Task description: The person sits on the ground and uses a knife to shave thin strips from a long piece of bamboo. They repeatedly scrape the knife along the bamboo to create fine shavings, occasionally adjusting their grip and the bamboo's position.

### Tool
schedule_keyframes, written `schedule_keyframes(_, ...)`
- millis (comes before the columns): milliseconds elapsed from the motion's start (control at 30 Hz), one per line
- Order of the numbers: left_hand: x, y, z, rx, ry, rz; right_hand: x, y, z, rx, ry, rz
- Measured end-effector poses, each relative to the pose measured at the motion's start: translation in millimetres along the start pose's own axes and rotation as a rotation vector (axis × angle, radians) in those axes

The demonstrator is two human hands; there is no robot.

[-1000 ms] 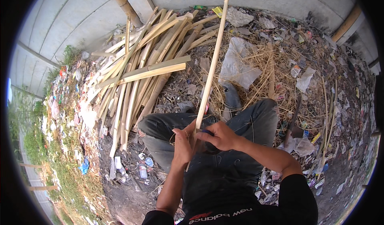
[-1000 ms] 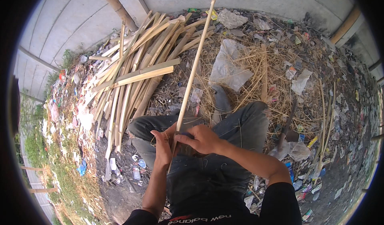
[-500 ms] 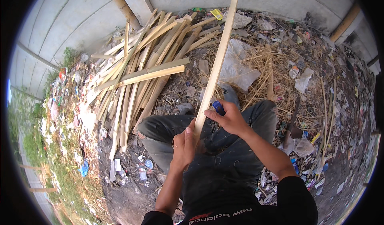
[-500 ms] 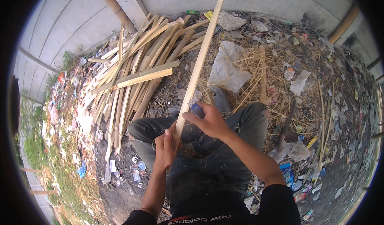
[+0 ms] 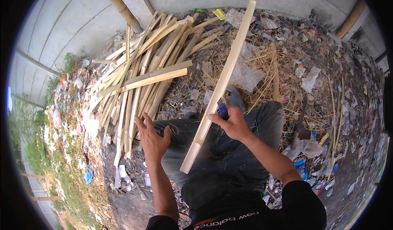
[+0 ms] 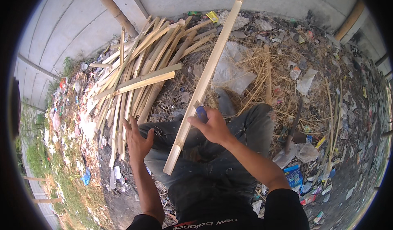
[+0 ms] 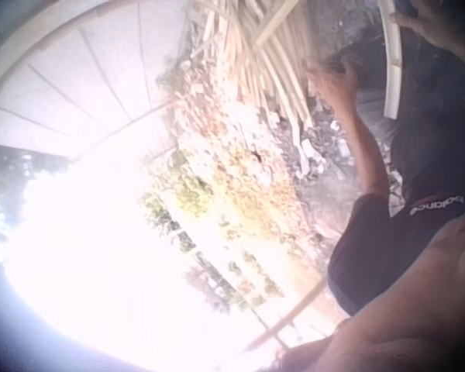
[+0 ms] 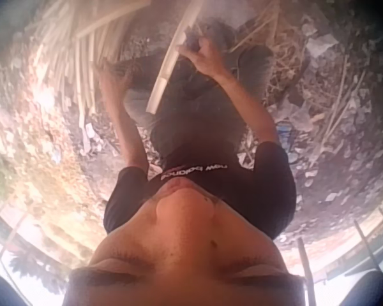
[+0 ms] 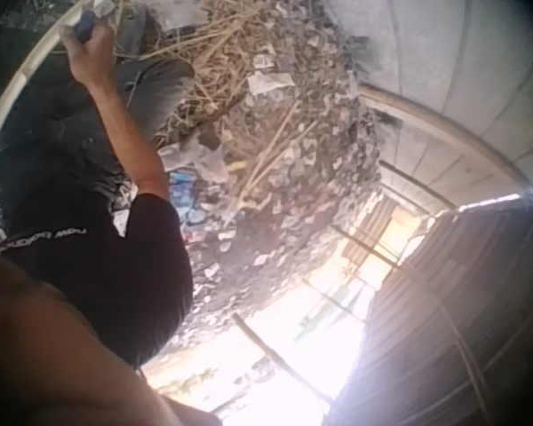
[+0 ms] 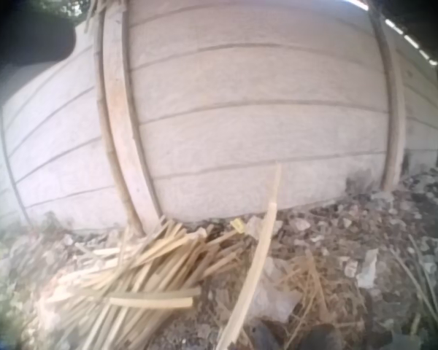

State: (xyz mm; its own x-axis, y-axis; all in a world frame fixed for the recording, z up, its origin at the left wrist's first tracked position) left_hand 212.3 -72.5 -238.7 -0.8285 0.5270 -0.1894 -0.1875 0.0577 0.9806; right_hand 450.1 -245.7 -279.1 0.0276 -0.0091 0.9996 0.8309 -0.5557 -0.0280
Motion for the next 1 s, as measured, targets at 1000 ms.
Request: schedule_keyframes(1000, -88.4, -36.1, -57.6, 0.253, -0.166, -0.746, 15.6, -39.0, -43.0, 0.294, 0.176, -0.684)
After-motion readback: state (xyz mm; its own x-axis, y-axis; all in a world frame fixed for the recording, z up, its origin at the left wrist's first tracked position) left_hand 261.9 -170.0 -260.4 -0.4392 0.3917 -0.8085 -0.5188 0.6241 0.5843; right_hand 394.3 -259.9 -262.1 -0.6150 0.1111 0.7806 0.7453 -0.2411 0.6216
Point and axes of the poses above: each hand's wrist, its own z-axis towards the middle knuckle, its own y-axis out of the back of the hand, x = y × z, the point moved 10 cm from there along z, towards the middle knuckle, and after that the axes turned 9 degrees about z, right-handed, at the moved point
